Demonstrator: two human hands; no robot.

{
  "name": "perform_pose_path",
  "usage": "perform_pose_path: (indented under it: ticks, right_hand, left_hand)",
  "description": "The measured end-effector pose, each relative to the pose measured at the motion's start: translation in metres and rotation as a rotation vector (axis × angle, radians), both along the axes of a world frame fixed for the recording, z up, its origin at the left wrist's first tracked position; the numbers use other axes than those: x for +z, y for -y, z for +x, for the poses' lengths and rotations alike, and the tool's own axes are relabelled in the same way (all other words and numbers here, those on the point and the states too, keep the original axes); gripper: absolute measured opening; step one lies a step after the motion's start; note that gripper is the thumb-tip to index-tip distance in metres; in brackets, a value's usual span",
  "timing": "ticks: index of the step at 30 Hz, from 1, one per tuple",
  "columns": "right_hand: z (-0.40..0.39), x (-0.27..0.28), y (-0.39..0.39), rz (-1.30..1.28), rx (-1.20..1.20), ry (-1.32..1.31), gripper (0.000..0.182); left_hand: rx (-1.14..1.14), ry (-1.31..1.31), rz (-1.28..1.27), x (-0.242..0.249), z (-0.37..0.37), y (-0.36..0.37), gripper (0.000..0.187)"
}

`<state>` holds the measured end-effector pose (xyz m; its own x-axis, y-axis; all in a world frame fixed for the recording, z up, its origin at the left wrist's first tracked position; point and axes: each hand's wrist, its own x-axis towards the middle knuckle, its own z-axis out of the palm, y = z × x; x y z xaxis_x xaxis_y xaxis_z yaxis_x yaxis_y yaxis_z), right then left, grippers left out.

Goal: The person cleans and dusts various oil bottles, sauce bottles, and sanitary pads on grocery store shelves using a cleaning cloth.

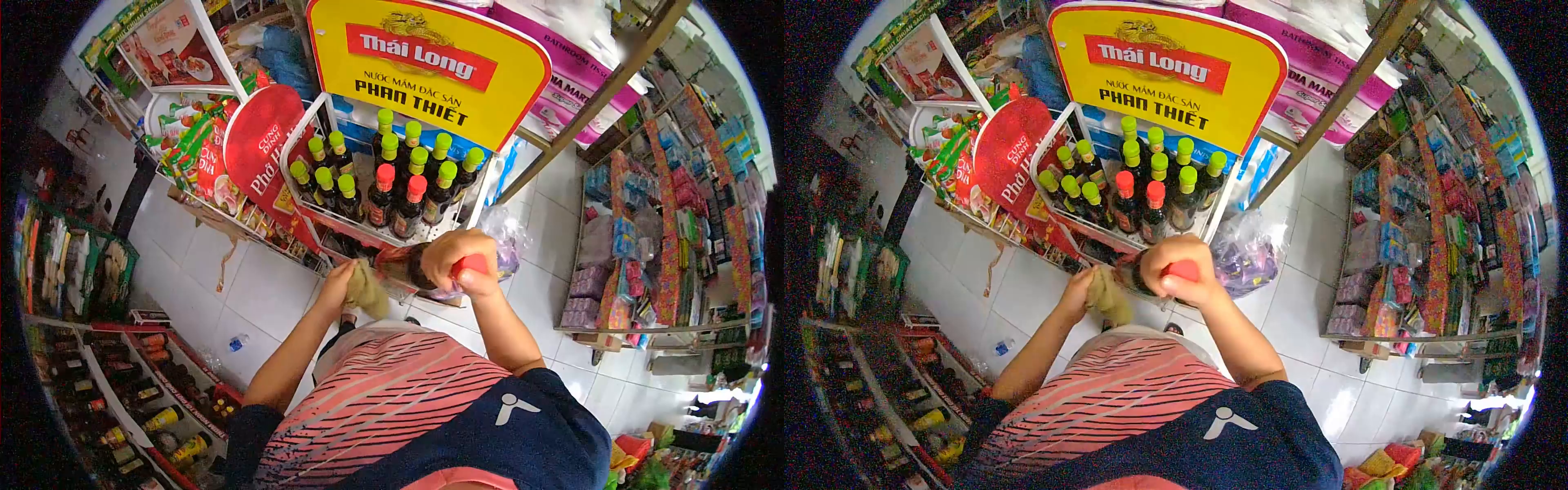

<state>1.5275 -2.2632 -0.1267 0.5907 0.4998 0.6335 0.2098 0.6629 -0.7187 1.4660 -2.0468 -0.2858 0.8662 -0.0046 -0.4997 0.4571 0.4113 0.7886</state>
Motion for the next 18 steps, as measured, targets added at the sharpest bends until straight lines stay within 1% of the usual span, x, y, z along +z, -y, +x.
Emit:
perform_pose_path:
  ticks: [1, 3, 4, 5, 7, 8, 10, 11, 13, 14, 15, 17, 18]
  right_hand:
    - [0.002, -0.005, 0.002, -0.004, -0.003, 0.003, 0.023]
    - [0.005, -0.015, 0.004, -0.119, -0.416, -0.007, 0.022]
    - [0.007, -0.013, 0.005, -0.153, -0.602, -0.015, 0.021]
    - [0.009, -0.017, 0.003, -0.04, -0.673, -0.097, 0.022]
    - [0.015, -0.022, 0.008, -0.032, -0.882, -0.181, 0.022]
    - [0.018, -0.026, 0.009, -0.041, -0.886, -0.179, 0.022]
    - [0.026, -0.034, 0.007, -0.138, -1.003, -0.197, 0.027]
    - [0.03, -0.037, 0.001, -0.137, -1.003, -0.194, 0.027]
    - [0.036, -0.045, -0.014, -0.11, -0.981, -0.31, 0.02]
    - [0.04, -0.049, -0.019, -0.19, -0.987, -0.323, 0.019]
    - [0.044, -0.053, -0.026, -0.236, -1.033, -0.318, 0.019]
    - [0.055, -0.072, -0.033, -0.267, -1.07, -0.357, 0.02]
    - [0.059, -0.078, -0.035, -0.27, -1.079, -0.355, 0.02]
  left_hand:
    - [-0.003, 0.003, -0.004, 0.007, -0.005, -0.004, 0.028]
    - [0.032, -0.057, -0.106, 0.012, -0.012, -0.022, 0.028]
    - [0.109, -0.099, -0.007, 0.0, -0.015, -0.033, 0.028]
    - [0.101, -0.094, -0.01, -0.011, -0.02, -0.045, 0.028]
    - [0.229, -0.041, 0.191, -0.024, -0.029, -0.057, 0.028]
    - [0.225, -0.044, 0.183, -0.028, -0.034, -0.059, 0.028]
    - [0.274, 0.01, 0.281, -0.032, -0.04, -0.067, 0.027]
    - [0.274, 0.012, 0.28, -0.036, -0.041, -0.068, 0.027]
    - [0.194, 0.081, 0.54, -0.046, -0.042, -0.067, 0.027]
    - [0.137, 0.082, 0.494, -0.05, -0.043, -0.068, 0.028]
    - [0.13, 0.08, 0.491, -0.061, -0.042, -0.07, 0.028]
    - [0.095, 0.188, 0.641, -0.09, -0.034, -0.074, 0.03]
    - [0.021, 0.112, 0.557, -0.094, -0.027, -0.077, 0.03]
